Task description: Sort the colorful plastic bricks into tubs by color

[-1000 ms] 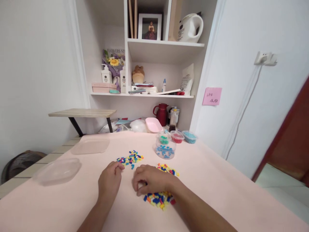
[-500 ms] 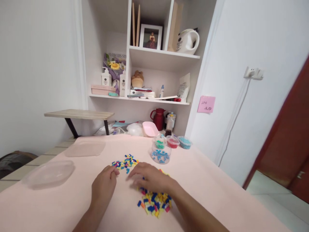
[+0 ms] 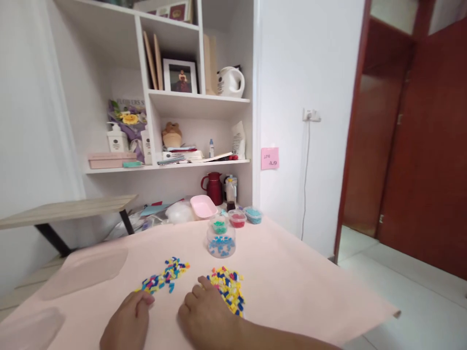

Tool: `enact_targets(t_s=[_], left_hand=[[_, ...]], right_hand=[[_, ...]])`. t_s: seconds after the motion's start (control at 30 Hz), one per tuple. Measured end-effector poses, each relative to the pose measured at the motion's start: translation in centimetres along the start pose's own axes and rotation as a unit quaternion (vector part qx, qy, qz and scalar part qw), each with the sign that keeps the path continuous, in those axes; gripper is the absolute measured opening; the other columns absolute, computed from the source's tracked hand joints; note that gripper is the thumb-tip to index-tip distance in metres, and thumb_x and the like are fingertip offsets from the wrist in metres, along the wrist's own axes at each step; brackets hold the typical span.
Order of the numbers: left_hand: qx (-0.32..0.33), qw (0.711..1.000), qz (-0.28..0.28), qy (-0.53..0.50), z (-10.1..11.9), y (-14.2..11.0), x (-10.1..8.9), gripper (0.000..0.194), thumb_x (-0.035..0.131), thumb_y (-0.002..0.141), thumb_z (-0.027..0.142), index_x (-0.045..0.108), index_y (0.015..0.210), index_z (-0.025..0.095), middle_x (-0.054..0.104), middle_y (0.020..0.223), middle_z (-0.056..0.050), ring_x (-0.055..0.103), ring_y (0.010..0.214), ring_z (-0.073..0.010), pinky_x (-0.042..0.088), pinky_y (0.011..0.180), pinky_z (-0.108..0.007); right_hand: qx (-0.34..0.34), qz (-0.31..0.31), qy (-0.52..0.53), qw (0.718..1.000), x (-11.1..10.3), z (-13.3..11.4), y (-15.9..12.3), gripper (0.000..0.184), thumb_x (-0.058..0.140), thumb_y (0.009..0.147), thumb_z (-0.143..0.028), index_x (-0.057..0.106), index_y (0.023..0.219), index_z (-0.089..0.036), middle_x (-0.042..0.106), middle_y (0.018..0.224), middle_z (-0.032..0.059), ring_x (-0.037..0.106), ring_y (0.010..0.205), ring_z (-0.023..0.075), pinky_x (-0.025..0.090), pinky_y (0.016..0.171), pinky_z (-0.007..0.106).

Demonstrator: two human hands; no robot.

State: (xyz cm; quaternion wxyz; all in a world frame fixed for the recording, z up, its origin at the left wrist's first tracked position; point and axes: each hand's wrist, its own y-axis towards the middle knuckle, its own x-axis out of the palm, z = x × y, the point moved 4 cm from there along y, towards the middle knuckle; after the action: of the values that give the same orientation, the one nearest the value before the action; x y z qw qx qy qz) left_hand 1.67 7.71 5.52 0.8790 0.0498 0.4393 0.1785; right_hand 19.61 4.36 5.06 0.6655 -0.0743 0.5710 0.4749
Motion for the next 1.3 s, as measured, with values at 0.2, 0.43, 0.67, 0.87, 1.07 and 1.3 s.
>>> enact_targets(t_s=[0.2,0.43,0.67,0.87,1.07,1.3], left_hand=[[-0.01,1.0,-0.003,0.021,0.3,0.5,-0.3,0.026,0.043,0.083,0.025,0.069,0.079,0.027,0.074,0.095,0.0,0.066,0.087,-0.0217,0.048,0.076,-0.03],[0.045,0.999,0.017,0.002,0.9,-0.1,-0.5,0.027,0.042,0.082,0.023,0.067,0.076,0.028,0.075,0.093,0.002,0.068,0.085,-0.0197,0.05,0.071,-0.028],[0.159,0.987,0.021,-0.029,1.8,-1.0,0.5,0.029,0.041,0.08,0.022,0.069,0.079,0.028,0.073,0.099,0.0,0.068,0.093,-0.0186,0.053,0.078,-0.028],[0.296,0.952,-0.072,-0.015,4.2,-3.5,2.2,0.045,0.036,0.088,0.033,0.065,0.121,0.026,0.06,0.132,-0.005,0.053,0.125,-0.0202,0.042,0.107,-0.034],[0.257,0.922,-0.257,0.133,6.2,-7.4,5.0,0.073,0.039,0.085,0.051,0.035,0.148,0.014,0.025,0.157,-0.008,0.02,0.146,-0.0279,0.022,0.118,-0.044],[0.212,0.911,-0.32,0.154,8.5,-9.1,6.4,0.099,0.053,0.072,0.059,0.021,0.15,0.009,0.004,0.158,-0.011,0.003,0.146,-0.0339,0.009,0.119,-0.048]], right_hand=[[0.063,-0.063,0.099,0.991,-0.6,2.7,-0.3,0.017,0.064,0.078,-0.029,0.066,0.091,-0.02,0.07,0.09,0.0067,0.061,0.084,0.0232,0.044,0.083,0.043],[0.252,0.03,0.361,0.897,-0.2,12.4,-2.7,0.024,0.059,0.08,-0.022,0.071,0.101,-0.024,0.07,0.105,0.0038,0.061,0.101,0.021,0.043,0.091,0.033],[0.308,0.001,0.41,0.859,2.7,15.9,-6.3,0.031,0.049,0.09,-0.033,0.07,0.108,-0.019,0.069,0.108,0.0076,0.065,0.095,0.02,0.052,0.082,0.032],[0.272,-0.027,0.409,0.871,3.2,14.3,-6.3,0.04,0.053,0.089,-0.044,0.065,0.12,-0.022,0.058,0.131,0.0086,0.052,0.12,0.0245,0.035,0.107,0.04],[0.217,-0.076,0.376,0.898,2.9,12.6,-5.7,0.047,0.043,0.094,-0.048,0.052,0.135,-0.027,0.047,0.144,0.0076,0.038,0.133,0.0265,0.02,0.112,0.048],[0.117,-0.039,0.484,0.866,1.5,11.2,-5.1,0.049,0.038,0.095,-0.055,0.062,0.123,-0.022,0.063,0.123,0.0081,0.054,0.116,0.0239,0.035,0.106,0.041]])
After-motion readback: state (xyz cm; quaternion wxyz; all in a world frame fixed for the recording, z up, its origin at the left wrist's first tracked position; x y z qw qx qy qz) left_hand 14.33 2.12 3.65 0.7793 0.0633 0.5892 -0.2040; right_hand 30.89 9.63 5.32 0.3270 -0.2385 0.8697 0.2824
